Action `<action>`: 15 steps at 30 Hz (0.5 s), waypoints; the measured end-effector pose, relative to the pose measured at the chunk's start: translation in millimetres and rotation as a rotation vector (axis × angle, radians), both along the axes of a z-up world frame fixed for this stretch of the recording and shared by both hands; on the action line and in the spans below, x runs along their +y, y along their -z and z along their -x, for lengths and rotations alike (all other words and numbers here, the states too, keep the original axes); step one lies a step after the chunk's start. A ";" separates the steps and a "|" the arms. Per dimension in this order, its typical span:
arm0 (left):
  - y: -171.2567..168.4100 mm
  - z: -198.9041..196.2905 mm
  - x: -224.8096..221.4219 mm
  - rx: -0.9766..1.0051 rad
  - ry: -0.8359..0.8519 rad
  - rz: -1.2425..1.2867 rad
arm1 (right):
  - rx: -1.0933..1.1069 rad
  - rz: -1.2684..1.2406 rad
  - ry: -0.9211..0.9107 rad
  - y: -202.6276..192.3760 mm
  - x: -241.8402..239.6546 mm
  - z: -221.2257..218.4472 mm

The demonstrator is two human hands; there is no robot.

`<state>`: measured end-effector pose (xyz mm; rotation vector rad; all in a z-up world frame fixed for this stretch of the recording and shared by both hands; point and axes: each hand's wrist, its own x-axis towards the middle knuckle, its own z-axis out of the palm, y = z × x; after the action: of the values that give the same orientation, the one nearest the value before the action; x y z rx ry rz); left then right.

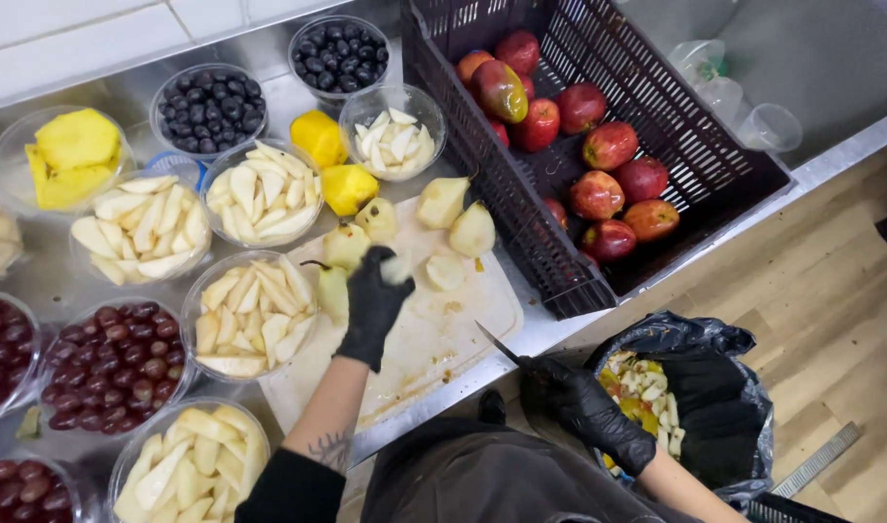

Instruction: Cutting and preparing pears on a cutting board in a produce preparation area.

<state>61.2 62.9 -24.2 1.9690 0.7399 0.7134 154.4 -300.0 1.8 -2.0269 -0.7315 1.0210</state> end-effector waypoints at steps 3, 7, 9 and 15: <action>-20.6 -65.1 65.3 -0.228 -0.169 -0.128 | 0.890 -0.216 0.639 50.0 -21.9 -6.8; -44.8 -137.6 146.3 -0.225 -0.126 -0.063 | -0.036 -0.076 0.033 -25.6 -6.2 9.5; -18.7 -173.2 190.0 -0.302 -0.037 0.117 | -0.219 -0.187 -0.006 -21.5 -15.7 10.2; 16.8 -166.7 189.7 -0.121 -0.207 -0.464 | 0.009 0.057 0.179 -16.9 -37.2 11.3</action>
<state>227.9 252.6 -41.0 2.2538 0.7598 1.2056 143.0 -337.1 18.7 -2.0931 -0.5108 0.9561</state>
